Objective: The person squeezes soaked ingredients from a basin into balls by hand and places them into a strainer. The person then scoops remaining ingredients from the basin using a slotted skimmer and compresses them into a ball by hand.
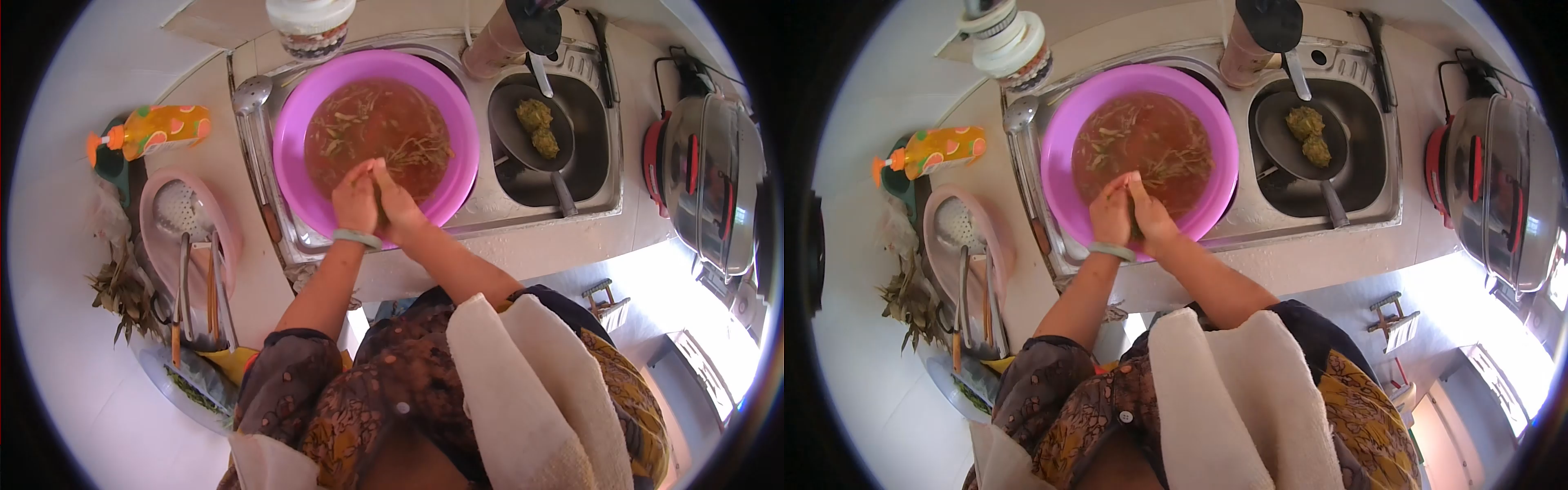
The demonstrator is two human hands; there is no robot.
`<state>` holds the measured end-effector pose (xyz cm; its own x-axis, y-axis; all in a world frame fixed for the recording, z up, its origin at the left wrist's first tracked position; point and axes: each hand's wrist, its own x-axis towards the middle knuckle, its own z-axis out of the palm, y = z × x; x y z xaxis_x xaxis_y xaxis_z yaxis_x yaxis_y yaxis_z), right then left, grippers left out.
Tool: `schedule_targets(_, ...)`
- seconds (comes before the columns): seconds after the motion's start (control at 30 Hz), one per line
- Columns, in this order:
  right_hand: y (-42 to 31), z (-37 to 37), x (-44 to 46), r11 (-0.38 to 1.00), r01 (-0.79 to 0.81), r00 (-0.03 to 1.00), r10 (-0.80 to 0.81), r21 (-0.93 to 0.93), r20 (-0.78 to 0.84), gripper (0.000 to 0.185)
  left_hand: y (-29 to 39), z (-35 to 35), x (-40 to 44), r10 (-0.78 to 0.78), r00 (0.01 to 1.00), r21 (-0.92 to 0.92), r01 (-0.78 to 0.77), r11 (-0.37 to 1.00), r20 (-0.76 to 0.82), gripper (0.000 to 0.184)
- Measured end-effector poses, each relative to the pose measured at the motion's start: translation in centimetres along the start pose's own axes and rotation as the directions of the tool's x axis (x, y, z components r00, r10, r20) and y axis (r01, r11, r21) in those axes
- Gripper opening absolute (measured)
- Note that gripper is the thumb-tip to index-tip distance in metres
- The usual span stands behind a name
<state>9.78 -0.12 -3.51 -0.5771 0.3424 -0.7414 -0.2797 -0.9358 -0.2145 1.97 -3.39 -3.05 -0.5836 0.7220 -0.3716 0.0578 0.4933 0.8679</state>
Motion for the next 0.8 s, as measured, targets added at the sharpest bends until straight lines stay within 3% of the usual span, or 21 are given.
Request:
schedule_targets(0.03, -0.9, 0.1, 0.0, 0.999, -0.029, 0.998, 0.032, -0.046, 0.062, 0.067, 0.1, -0.4, 0.8, -0.152, 0.988, -0.222, 0.156, 0.963, 0.035, 0.028)
schedule_targets(0.1, -2.3, 0.8, -1.3, 0.987, -0.078, 0.989, 0.095, -0.138, 0.117, 0.077, 0.8, -1.7, 1.9, -0.402, 0.896, -0.592, 0.431, 0.681, 0.189, 0.028)
schedule_targets(0.13, -3.6, 1.5, -2.4, 0.979, -0.088, 0.987, 0.110, -0.186, 0.114, 0.080, 2.5, -2.1, 1.7, -0.437, 0.875, -0.683, 0.450, 0.575, 0.209, 0.031)
schedule_targets(0.2, -5.3, 1.1, -3.0, 0.958, -0.116, 0.986, 0.142, -0.263, 0.082, 0.087, 3.4, -2.6, 1.3, -0.454, 0.880, -0.762, 0.386, 0.519, 0.137, 0.033)
schedule_targets(0.27, -4.4, -0.6, -2.4, 0.979, -0.028, 0.995, 0.046, -0.200, 0.085, 0.087, 4.1, -2.4, 0.4, -0.467, 0.881, -0.815, 0.328, 0.478, 0.081, 0.034)
schedule_targets(0.43, -1.6, 0.9, -3.1, 0.970, 0.142, 0.990, -0.141, 0.196, -0.022, 0.068, 4.7, 1.5, -3.4, -0.461, 0.887, -0.816, 0.262, 0.515, -0.006, 0.035)
schedule_targets(0.47, -1.8, 1.2, -3.5, 0.952, 0.122, 0.992, -0.126, 0.280, -0.004, 0.059, 3.4, 2.2, -4.2, -0.261, 0.955, -0.605, 0.127, 0.786, -0.139, 0.041)
schedule_targets(0.5, -1.9, 1.0, -3.4, 0.948, 0.101, 0.991, -0.123, 0.303, 0.055, 0.059, 3.4, 1.7, -4.9, -0.101, 0.984, -0.360, 0.042, 0.932, -0.145, 0.042)
schedule_targets(0.53, -2.0, 0.5, -3.3, 0.942, 0.080, 0.986, -0.122, 0.325, 0.111, 0.059, 3.4, 0.8, -5.5, 0.057, 0.993, -0.090, -0.066, 0.994, -0.104, 0.044)
schedule_targets(0.6, -3.0, -0.1, -3.7, 0.945, 0.037, 0.972, -0.109, 0.325, 0.207, 0.060, 4.0, -1.8, -4.8, 0.312, 0.935, 0.177, -0.340, 0.924, 0.167, 0.051)
schedule_targets(0.7, -3.7, 0.1, -5.2, 0.959, -0.036, 0.948, -0.057, 0.281, 0.313, 0.060, 4.7, -4.1, -4.2, 0.586, 0.798, 0.415, -0.586, 0.696, 0.144, 0.055)
schedule_targets(0.73, -3.6, 0.1, -5.3, 0.960, -0.058, 0.937, -0.043, 0.275, 0.348, 0.060, 5.5, -4.3, -3.8, 0.601, 0.782, 0.307, -0.620, 0.722, 0.167, 0.057)
schedule_targets(0.8, -3.2, 0.6, -5.5, 0.949, -0.049, 0.926, -0.074, 0.313, 0.371, 0.057, 7.6, -4.5, -3.3, 0.605, 0.687, 0.409, -0.726, 0.553, 0.402, 0.060)
